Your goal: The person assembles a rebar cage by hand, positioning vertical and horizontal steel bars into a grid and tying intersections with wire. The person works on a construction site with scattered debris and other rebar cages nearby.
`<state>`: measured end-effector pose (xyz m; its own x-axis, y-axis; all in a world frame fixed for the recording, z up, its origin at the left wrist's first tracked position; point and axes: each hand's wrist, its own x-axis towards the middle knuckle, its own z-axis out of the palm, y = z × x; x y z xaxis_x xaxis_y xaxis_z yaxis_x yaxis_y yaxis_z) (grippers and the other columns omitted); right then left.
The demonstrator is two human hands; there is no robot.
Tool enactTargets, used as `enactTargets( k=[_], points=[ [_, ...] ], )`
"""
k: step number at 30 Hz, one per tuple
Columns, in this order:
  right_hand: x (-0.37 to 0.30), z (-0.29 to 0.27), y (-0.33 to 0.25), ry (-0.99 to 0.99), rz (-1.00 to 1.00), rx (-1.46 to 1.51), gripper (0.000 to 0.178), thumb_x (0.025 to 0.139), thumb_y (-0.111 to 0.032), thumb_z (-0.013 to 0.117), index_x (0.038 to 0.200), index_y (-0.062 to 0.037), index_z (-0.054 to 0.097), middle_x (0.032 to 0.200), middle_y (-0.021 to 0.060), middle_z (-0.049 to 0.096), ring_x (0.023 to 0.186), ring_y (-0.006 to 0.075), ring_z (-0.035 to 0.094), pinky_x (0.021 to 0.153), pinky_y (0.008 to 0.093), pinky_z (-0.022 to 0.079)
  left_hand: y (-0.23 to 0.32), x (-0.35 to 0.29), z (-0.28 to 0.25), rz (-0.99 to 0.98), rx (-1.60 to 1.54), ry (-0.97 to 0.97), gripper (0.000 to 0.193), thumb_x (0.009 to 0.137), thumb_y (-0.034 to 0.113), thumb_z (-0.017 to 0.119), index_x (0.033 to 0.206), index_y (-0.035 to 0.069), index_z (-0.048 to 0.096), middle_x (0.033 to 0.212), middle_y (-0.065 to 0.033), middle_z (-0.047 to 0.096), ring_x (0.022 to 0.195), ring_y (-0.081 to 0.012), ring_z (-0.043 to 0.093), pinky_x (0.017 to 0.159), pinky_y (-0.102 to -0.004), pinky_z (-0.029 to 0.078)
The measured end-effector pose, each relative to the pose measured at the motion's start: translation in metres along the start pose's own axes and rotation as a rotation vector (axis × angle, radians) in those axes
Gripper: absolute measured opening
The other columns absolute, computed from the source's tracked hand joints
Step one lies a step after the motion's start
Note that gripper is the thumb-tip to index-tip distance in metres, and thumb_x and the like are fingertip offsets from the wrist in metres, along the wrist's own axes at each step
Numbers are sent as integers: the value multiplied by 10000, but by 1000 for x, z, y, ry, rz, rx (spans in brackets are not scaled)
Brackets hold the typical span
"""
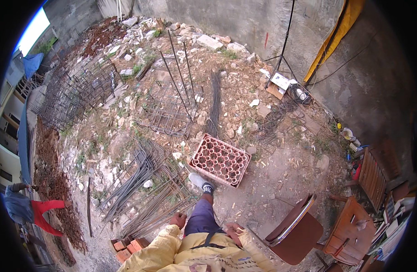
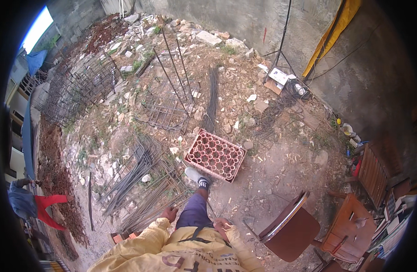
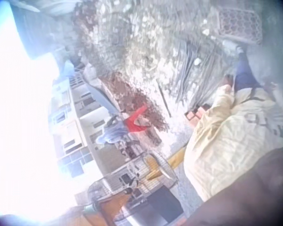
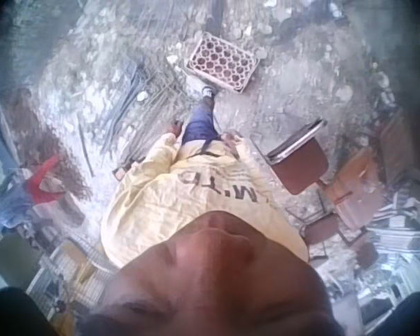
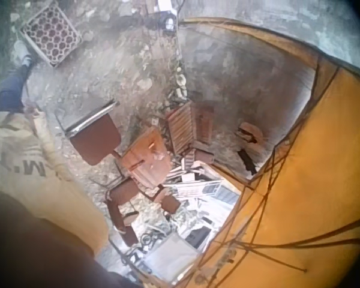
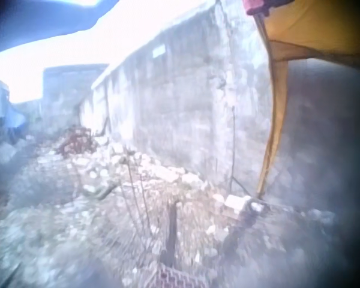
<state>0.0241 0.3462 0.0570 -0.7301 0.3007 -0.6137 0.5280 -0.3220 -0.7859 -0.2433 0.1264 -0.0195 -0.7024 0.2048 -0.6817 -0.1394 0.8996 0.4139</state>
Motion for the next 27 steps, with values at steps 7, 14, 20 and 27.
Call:
enactTargets(
  k=[7, 14, 20, 27],
  points=[
    [152, -20, -130, 133, 130, -167, 386, 935, -240, 617, 1274, -67, 552, 897, 92, 662, 795, 138, 629, 697, 301, 519, 109, 144, -77, 0, -57, 10, 405, 877, 370, 606, 1018, -2, 681, 905, -201, 698, 881, -318, 671, 827, -404, 505],
    [301, -8, -258, 129, -98, -133, 329, 920, -148, 623, 1223, -31, 576, 861, 65, 651, 767, 135, 617, 699, 297, 512, 227, 267, -195, 243, -144, -17, 366, 897, 344, 612, 957, -13, 668, 835, -182, 685, 781, -287, 647, 770, -388, 502],
    [393, -50, -273, 151, -251, -200, 275, 939, -155, 610, 1188, -39, 607, 842, 46, 632, 735, 124, 613, 674, 292, 513, 293, 345, -207, 271, -149, 85, 391, 874, 370, 658, 982, -5, 675, 888, -193, 705, 844, -288, 674, 790, -387, 511],
    [547, -124, -290, -25, -173, 25, 313, 938, -192, 643, 1227, -81, 593, 852, 18, 639, 697, 109, 616, 625, 278, 517, 369, 442, -168, 235, -230, 5, 360, 893, 305, 666, 1034, -26, 656, 900, -165, 704, 831, -225, 654, 785, -353, 508]
  ],
)
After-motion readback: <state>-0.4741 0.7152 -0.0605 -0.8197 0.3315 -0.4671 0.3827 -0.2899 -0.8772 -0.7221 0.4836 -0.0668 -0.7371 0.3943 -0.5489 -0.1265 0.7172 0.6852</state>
